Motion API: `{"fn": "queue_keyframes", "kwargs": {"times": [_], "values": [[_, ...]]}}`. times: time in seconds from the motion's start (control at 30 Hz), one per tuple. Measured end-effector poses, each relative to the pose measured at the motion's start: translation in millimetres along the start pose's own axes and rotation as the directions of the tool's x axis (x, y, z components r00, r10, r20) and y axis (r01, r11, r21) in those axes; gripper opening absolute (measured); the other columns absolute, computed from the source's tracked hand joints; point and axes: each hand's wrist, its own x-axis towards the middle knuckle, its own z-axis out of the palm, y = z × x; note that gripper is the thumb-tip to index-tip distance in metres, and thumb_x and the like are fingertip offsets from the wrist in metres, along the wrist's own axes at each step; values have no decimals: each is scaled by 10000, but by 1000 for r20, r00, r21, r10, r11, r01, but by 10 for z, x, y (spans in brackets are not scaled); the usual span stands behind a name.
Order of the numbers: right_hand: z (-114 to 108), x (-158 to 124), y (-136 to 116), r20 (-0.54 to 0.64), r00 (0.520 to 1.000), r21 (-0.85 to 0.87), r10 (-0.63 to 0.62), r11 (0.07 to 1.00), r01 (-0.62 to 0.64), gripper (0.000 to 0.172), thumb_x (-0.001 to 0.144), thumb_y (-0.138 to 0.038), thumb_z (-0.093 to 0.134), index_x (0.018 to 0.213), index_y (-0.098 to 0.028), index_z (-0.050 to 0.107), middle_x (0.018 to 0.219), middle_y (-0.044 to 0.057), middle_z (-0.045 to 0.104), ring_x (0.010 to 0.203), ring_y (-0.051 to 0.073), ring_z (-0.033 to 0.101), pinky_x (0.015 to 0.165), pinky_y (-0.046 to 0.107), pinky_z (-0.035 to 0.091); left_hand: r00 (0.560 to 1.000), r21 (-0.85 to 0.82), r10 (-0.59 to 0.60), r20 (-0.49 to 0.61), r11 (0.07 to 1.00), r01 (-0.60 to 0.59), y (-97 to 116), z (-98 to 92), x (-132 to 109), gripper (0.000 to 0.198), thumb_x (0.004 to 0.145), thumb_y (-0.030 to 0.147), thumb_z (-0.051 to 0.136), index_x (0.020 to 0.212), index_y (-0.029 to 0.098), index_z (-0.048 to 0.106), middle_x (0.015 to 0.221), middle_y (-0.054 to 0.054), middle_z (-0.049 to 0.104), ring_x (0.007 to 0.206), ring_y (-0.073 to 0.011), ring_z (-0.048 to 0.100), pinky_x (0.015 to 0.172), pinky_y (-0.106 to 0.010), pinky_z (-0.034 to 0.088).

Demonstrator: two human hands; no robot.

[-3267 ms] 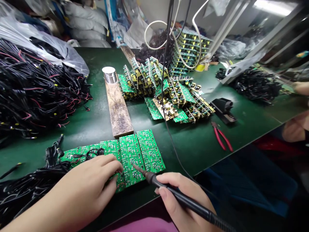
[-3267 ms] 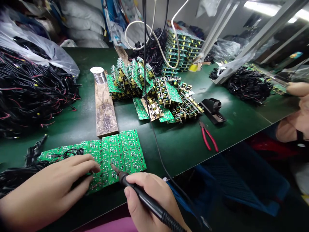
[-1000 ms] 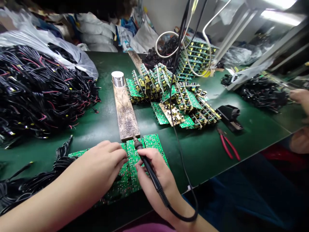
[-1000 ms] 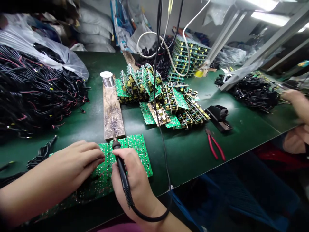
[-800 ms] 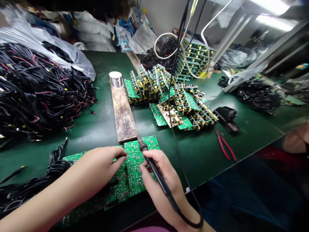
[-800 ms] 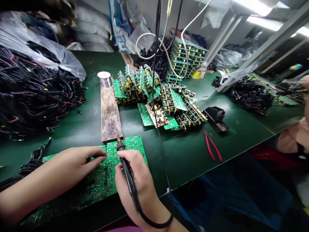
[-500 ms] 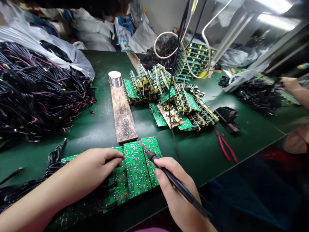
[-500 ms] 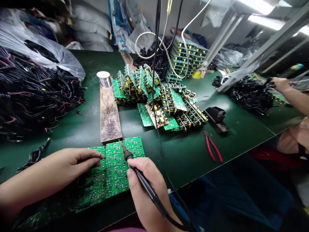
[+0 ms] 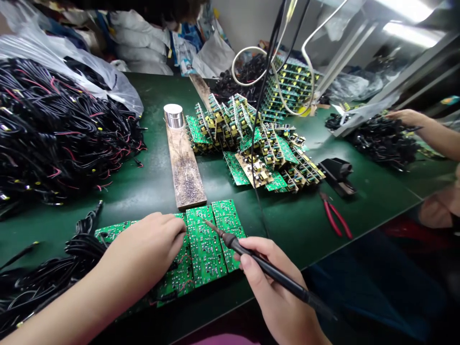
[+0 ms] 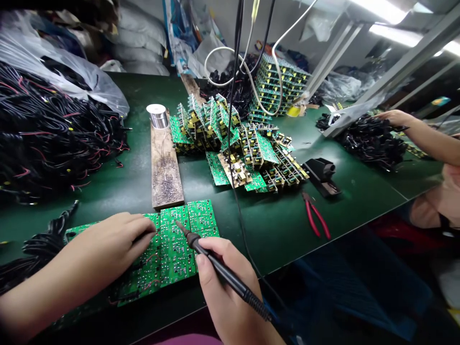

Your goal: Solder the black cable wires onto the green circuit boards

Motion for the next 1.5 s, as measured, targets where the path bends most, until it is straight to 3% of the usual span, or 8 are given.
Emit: {"fn": "queue_keyframes", "kwargs": {"times": [0.2,0.47,0.9,1.3,1.5], "values": [[46,-1,-42,47,998,-12,39,999,-38,113,1055,-243,676,1060,-276,784,848,-32,845,734,129,839,703,158,660,999,155,35,41,987,-41,45,108,-13,289,1124,265,496,934,228,710,980,-80,767,963,-313,732,859,-456,550],[84,38,-36,98,990,33,105,994,-109,124,1078,-254,643,1064,-267,766,815,-25,807,700,132,804,660,166,646,999,67,42,17,997,-43,29,125,-2,397,1171,300,408,1070,211,782,1092,-100,804,1039,-326,763,943,-510,585],[87,-5,23,198,963,54,182,979,-196,138,1128,-287,616,1100,-268,750,847,-18,787,740,149,758,696,220,612,993,127,112,-23,986,-108,33,119,16,328,1099,240,489,853,229,706,867,-71,745,834,-306,730,777,-454,529],[58,95,-88,243,964,13,103,994,-109,108,1100,-239,630,1093,-278,731,905,-38,818,806,134,812,770,210,618,988,132,147,-51,981,-140,19,136,11,321,1092,221,510,834,232,700,847,-68,747,812,-295,715,768,-438,503],[26,67,-58,117,992,-32,55,998,-51,104,1124,-266,654,1141,-327,737,892,-79,805,789,99,807,758,153,623,988,131,145,-50,982,-137,24,125,15,284,1076,217,557,833,233,704,847,-62,749,816,-299,714,774,-435,496]]}}
